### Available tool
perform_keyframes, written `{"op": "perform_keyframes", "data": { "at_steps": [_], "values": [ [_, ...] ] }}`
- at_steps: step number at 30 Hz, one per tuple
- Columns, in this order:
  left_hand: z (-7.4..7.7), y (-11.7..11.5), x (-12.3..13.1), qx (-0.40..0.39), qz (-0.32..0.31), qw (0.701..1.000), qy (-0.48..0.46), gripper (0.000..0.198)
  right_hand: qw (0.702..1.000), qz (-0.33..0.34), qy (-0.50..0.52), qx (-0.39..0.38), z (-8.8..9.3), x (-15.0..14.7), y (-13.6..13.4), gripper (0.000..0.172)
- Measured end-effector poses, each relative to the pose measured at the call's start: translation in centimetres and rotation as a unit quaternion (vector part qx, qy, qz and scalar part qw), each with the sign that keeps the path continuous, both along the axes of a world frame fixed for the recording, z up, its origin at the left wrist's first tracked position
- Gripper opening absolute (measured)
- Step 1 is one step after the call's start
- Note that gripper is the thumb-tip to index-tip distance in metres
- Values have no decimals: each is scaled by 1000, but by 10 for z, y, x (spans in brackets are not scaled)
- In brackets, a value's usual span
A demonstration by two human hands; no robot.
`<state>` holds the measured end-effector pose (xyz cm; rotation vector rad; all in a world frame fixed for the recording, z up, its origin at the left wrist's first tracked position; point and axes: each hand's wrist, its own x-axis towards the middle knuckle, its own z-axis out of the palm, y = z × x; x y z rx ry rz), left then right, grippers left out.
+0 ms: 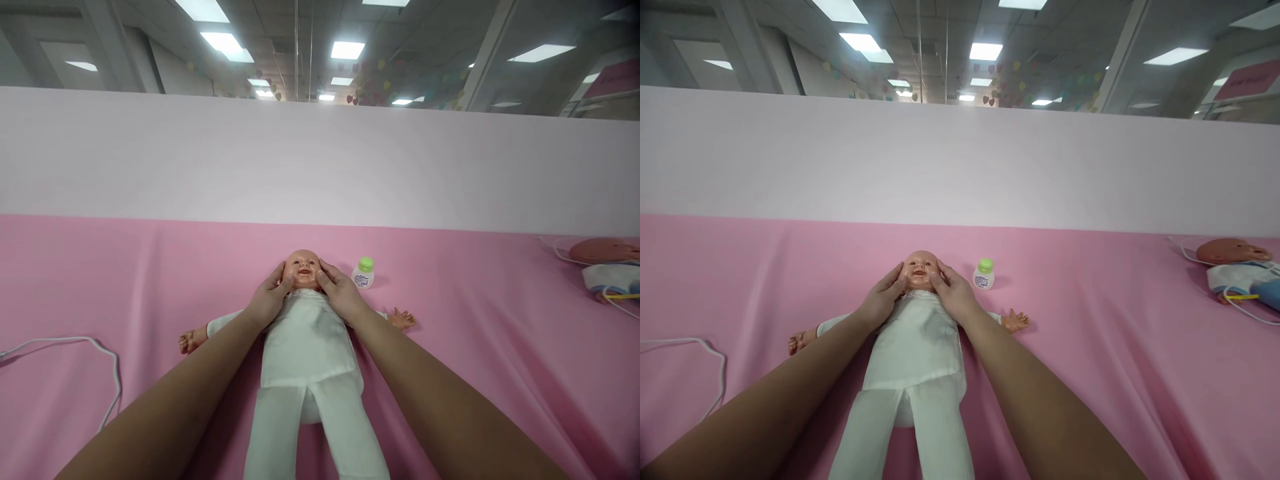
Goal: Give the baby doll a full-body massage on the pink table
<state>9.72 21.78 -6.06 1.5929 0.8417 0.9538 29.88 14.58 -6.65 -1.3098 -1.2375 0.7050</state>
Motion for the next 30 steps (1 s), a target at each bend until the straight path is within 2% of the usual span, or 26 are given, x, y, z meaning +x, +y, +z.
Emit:
{"op": "perform_keyframes", "data": {
  "at_steps": [4, 8, 11, 14, 18, 21, 26, 30],
  "values": [
    [10, -11, -3, 31, -26, 997, 72, 106, 1000, 9, -17, -18, 3, -4, -5, 92],
    [12, -15, -3, 44, -38, 995, 81, 104, 1000, 11, -23, -16, 1, -6, -4, 102],
    [10, -12, -2, 41, -23, 996, 78, 103, 999, 10, -23, -20, 0, -5, -2, 106],
    [7, -8, -3, 41, -7, 996, 82, 103, 999, 20, 0, -33, 3, -5, -3, 107],
    [2, -3, -3, 33, -23, 998, 57, 101, 996, 57, 47, -41, 10, -4, -8, 108],
    [-1, 0, -1, 10, -36, 999, 16, 98, 992, 88, 75, -43, 13, 0, -10, 100],
    [-6, 4, 0, -24, -23, 999, -26, 99, 981, 137, 138, -25, 6, 7, -3, 91],
    [-8, 6, 0, -53, -18, 997, -46, 92, 979, 146, 142, -21, 2, 9, 0, 85]
  ]
}}
